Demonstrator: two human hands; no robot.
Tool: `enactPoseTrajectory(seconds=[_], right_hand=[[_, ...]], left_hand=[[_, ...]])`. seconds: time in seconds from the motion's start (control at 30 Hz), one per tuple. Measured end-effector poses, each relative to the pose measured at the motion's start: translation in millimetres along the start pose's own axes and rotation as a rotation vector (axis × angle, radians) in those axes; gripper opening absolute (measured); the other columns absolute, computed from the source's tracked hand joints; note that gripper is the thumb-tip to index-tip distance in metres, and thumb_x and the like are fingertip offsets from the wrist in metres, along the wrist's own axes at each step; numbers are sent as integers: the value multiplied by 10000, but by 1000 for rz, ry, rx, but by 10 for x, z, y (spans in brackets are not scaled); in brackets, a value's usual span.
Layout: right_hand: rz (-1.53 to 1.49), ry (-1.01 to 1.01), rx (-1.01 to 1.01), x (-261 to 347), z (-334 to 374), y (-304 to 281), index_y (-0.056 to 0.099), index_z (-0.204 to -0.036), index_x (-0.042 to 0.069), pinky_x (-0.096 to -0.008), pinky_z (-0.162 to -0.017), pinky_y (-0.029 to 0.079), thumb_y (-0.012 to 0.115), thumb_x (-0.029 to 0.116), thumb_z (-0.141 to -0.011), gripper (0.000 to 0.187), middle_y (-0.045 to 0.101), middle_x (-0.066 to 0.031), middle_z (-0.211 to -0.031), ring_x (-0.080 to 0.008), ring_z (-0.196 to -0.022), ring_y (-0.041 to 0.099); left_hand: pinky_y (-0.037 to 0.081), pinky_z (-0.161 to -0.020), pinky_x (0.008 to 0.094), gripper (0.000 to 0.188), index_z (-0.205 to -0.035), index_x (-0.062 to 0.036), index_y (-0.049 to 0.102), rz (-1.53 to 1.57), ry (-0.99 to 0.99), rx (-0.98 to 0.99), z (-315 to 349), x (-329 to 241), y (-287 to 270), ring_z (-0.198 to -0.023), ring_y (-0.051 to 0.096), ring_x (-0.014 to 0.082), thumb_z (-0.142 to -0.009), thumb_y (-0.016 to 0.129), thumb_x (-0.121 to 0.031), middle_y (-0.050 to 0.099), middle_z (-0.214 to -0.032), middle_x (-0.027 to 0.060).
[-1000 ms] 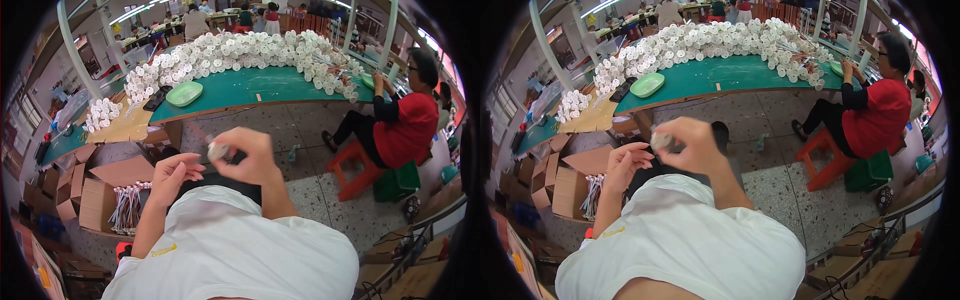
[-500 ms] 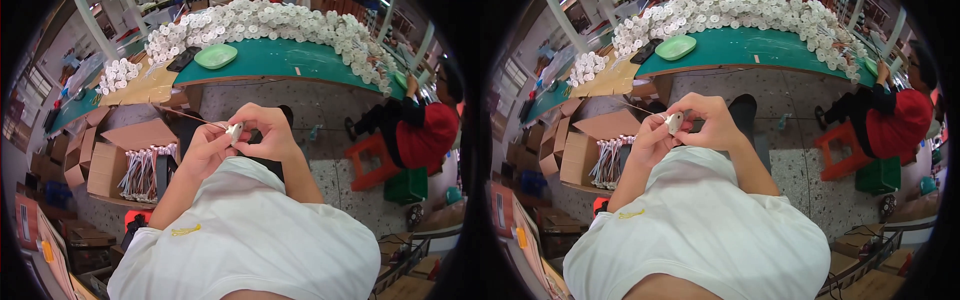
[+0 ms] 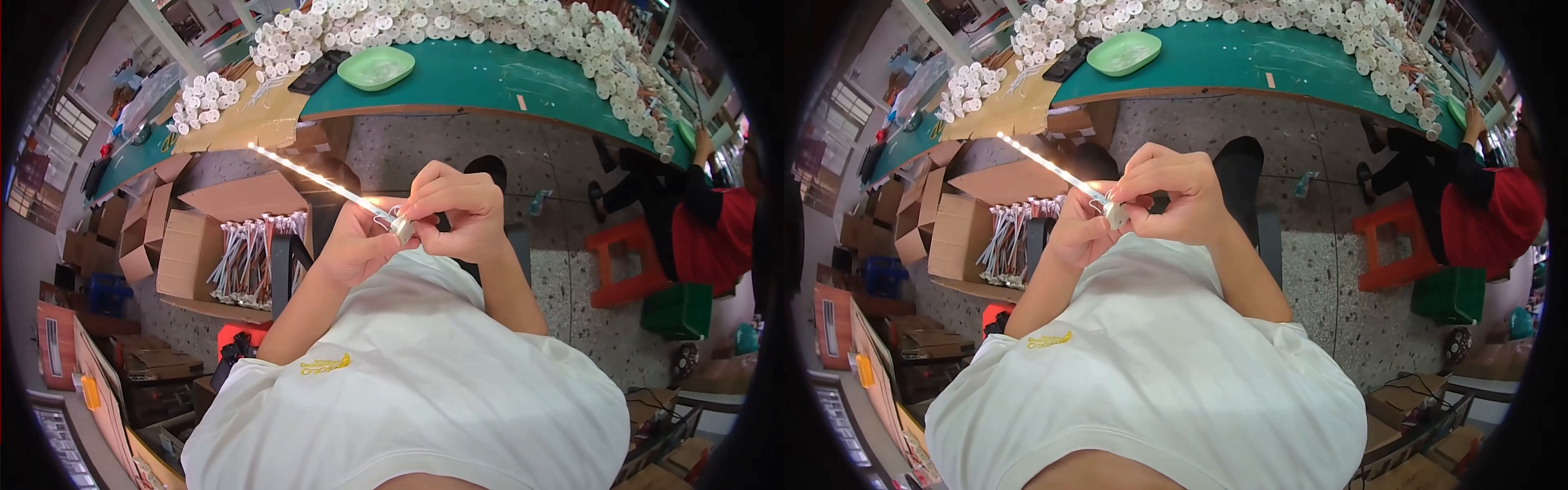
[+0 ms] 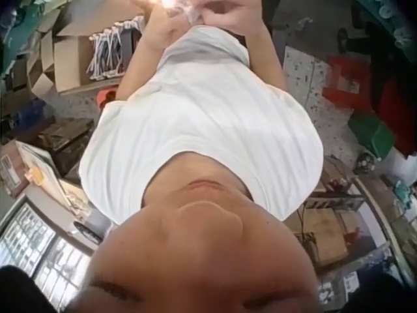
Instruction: Manually join circular plastic bases with white plastic stems to assemble toy components on a production line.
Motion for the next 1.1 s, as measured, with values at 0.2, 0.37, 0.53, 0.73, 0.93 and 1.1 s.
enactPoseTrajectory(seconds=[0.2, 0.37, 0.53, 0.73, 0.93, 1.1], right_hand=[[-148, 38, 127, -81, -17, 14, 717, -810, -21, -313, -637, 476, 689, -115, -638, 198, 711, -122, -805, -251, -691, 610], [-107, 116, 127, -288, -36, 78, 737, -806, 8, -300, -633, 469, 703, -108, -625, 217, 712, -98, -785, -227, -677, 592], [-51, 197, 116, -640, -240, 185, 736, -802, 14, -290, -620, 463, 743, -85, -613, 214, 713, -85, -787, -216, -668, 580], [-116, 231, 289, -1041, -586, 413, 721, -812, 0, -308, -601, 506, 751, -83, -657, 179, 710, -81, -818, -239, -684, 599], [397, 427, 398, -1984, -1203, 59, 725, -844, 72, -314, -658, 534, 766, 96, -722, 131, 708, -74, -826, -200, -726, 676], [886, 554, 663, -3063, -1741, -437, 710, -910, 1, -334, -682, 546, 727, 102, -717, 219, 701, -131, -811, -237, -729, 681]], left_hand=[[573, -802, 349, 562, -1136, 95, 593, -3, -73, -55, 18, 150, -161, -925, 675, 237, -677, 837, -120, 674, -1030, 164], [524, -807, 291, 590, -1084, 106, 627, -46, -124, -65, -13, 159, -325, -887, 676, 218, -637, 867, -195, 690, -975, 157], [443, -690, 230, 585, -1099, 100, 627, -91, -51, -65, -147, -85, -685, -779, 611, 112, -624, 860, -148, 686, -900, 81], [504, -775, 270, 548, -1117, 104, 634, -144, 104, -62, -111, -428, -1018, -865, 657, 152, -644, 855, -62, 699, -976, 146], [553, -800, 364, 637, -1265, 91, 480, -98, 130, -372, 17, -539, -1527, -886, 684, 275, -733, 787, -79, 651, -1093, 232], [516, -881, 386, 568, -1227, -13, 420, -143, 156, -451, -9, -648, -1723, -974, 659, 271, -768, 750, -78, 609, -1172, 243]])
Point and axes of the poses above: each hand's wrist, its own z-axis away from the middle knuckle, its own y-axis out of the palm, x = y × z, the point moved 9 cm from there along -z, towards the middle knuckle
